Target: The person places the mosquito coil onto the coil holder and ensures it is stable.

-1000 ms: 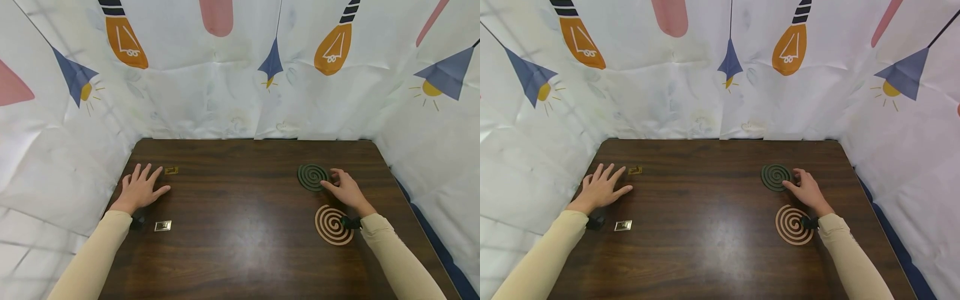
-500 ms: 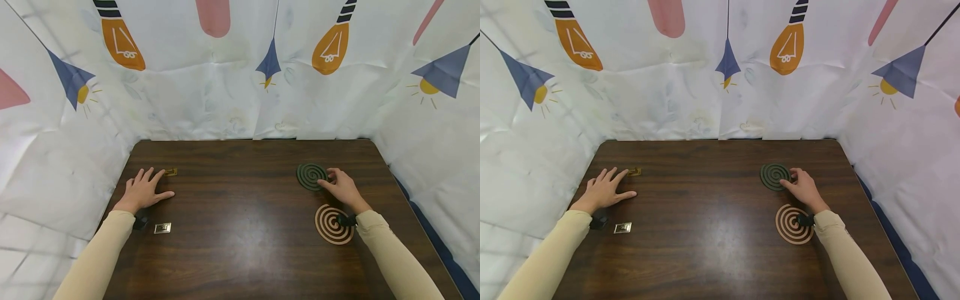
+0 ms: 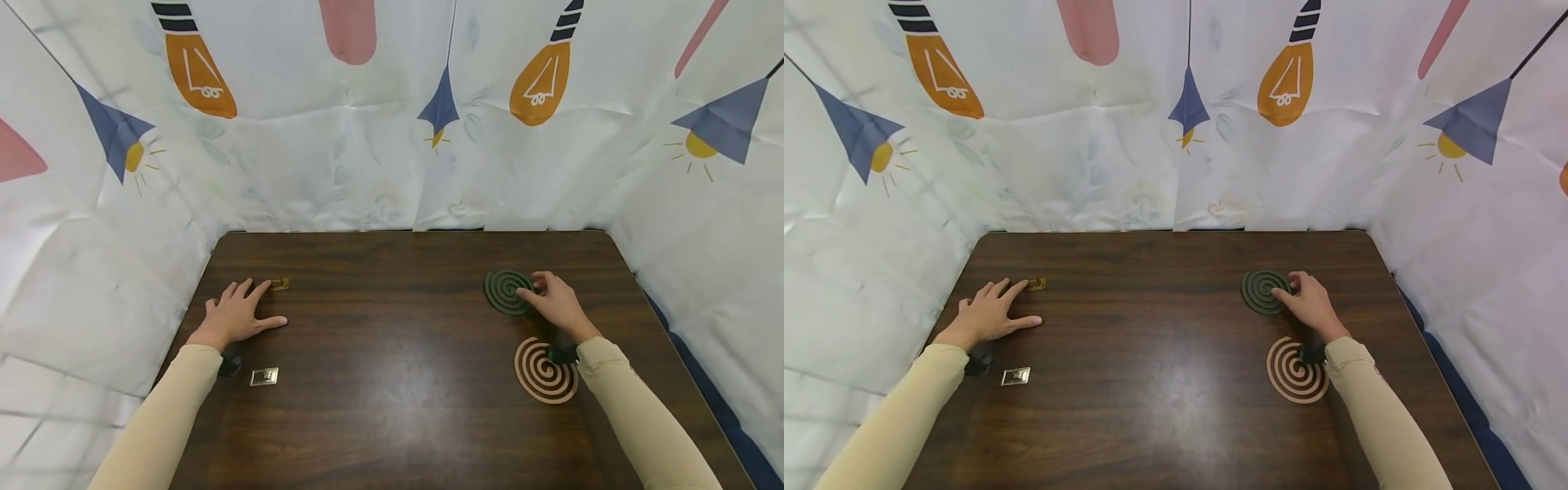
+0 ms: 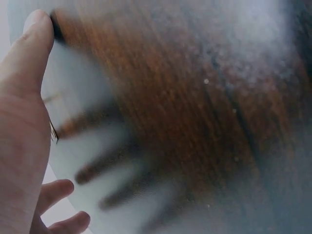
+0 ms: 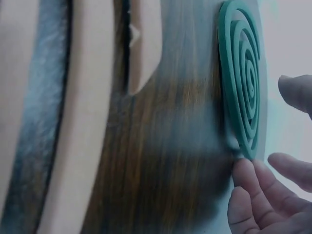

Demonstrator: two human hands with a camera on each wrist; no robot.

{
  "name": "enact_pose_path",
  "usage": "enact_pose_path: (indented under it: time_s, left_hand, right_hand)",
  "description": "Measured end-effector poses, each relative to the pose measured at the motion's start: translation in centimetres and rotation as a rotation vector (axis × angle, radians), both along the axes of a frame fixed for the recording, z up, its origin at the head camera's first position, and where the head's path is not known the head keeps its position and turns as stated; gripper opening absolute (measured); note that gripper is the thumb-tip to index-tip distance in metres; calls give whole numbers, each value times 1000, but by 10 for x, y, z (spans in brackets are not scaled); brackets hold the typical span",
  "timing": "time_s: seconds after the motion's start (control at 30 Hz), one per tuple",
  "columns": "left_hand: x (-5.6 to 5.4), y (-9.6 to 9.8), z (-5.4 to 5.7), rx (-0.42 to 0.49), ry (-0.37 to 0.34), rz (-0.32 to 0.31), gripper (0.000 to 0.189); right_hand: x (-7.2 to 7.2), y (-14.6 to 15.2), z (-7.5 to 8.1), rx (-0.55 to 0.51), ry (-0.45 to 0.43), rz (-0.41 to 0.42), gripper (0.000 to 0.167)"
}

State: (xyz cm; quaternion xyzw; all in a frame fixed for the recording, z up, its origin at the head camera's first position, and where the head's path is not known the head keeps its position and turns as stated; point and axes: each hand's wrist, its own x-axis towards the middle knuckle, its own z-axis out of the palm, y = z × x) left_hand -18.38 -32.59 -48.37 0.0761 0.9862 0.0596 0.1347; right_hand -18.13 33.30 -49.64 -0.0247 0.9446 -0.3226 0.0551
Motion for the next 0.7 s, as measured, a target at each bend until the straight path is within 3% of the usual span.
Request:
enact_pose_path:
  time_s: [0.3, 0.7]
  left_hand:
    - [1, 9, 1, -11, 45, -33, 114]
    - [1, 6, -1, -17, 17, -65, 117]
  right_hand:
    - [-11, 0, 0, 30, -11, -22, 75]
    - [-15, -5, 3, 28, -90, -33, 70]
